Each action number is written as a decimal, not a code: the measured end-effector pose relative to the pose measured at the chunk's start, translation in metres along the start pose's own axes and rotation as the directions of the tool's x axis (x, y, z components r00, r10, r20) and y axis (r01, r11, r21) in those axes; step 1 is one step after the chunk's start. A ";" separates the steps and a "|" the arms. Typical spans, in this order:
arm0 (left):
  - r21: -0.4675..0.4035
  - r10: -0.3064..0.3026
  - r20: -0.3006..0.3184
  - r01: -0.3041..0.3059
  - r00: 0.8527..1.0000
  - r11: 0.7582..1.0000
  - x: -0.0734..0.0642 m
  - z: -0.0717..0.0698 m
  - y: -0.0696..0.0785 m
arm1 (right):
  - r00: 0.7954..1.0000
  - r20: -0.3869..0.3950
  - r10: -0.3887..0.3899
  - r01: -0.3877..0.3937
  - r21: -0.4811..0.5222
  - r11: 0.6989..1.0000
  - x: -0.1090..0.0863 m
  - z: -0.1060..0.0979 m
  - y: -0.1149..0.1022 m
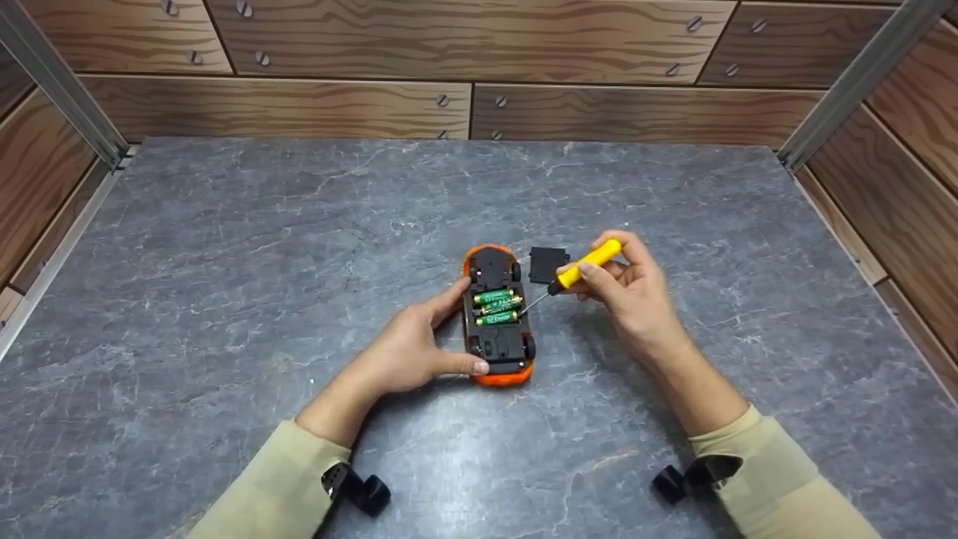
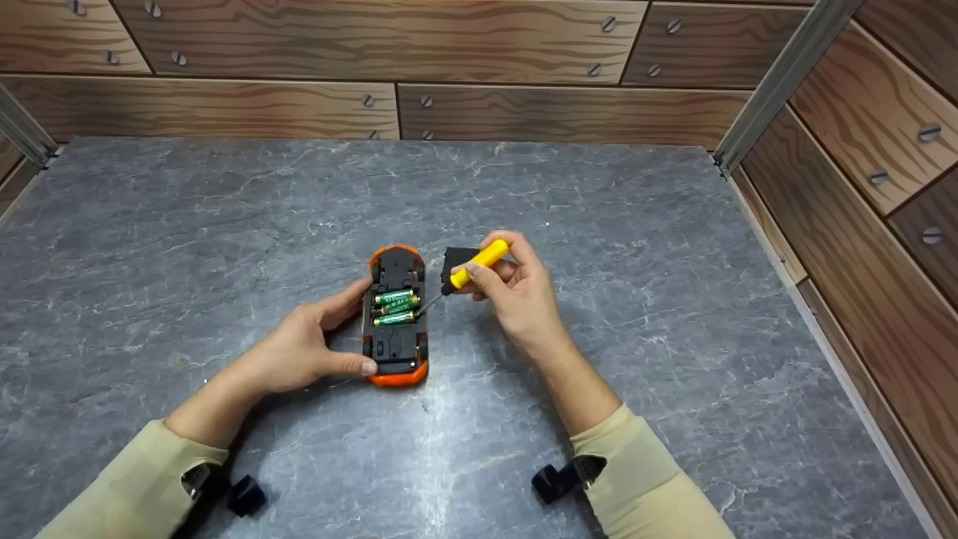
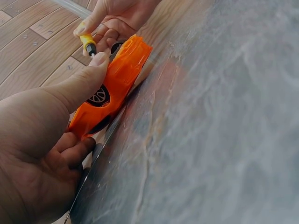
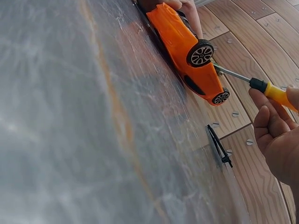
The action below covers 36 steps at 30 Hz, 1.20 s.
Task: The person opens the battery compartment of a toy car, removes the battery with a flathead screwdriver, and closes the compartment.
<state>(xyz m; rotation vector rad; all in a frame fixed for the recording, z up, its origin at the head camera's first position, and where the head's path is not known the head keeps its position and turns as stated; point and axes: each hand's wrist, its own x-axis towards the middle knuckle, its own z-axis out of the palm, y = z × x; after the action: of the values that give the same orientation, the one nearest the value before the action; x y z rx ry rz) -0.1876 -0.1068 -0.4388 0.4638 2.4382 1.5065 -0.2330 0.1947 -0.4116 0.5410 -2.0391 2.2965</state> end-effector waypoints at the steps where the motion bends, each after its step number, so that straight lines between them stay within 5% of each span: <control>1: -0.001 0.001 0.000 -0.001 1.000 1.000 0.000 0.000 0.000 | 1.000 0.001 0.001 -0.001 -0.001 1.000 0.000 0.000 0.000; 14: 0.009 0.004 -0.006 -0.004 1.000 1.000 -0.001 0.000 -0.002 | 1.000 0.002 0.018 -0.018 0.021 1.000 0.003 -0.002 0.003; 23: -0.029 0.019 -0.004 -0.019 1.000 0.999 -0.001 0.000 0.000 | 0.995 -0.032 0.098 -0.100 -0.067 0.993 0.005 -0.010 -0.005; 36: -0.019 0.015 0.000 -0.015 1.000 1.000 0.001 -0.001 -0.002 | 0.989 0.053 0.137 -0.121 -0.232 0.965 0.012 -0.035 -0.020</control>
<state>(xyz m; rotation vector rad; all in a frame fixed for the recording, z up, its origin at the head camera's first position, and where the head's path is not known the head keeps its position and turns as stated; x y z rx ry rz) -0.1892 -0.1077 -0.4399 0.4789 2.4237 1.5344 -0.2474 0.2293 -0.3923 0.4939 -2.3977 2.0911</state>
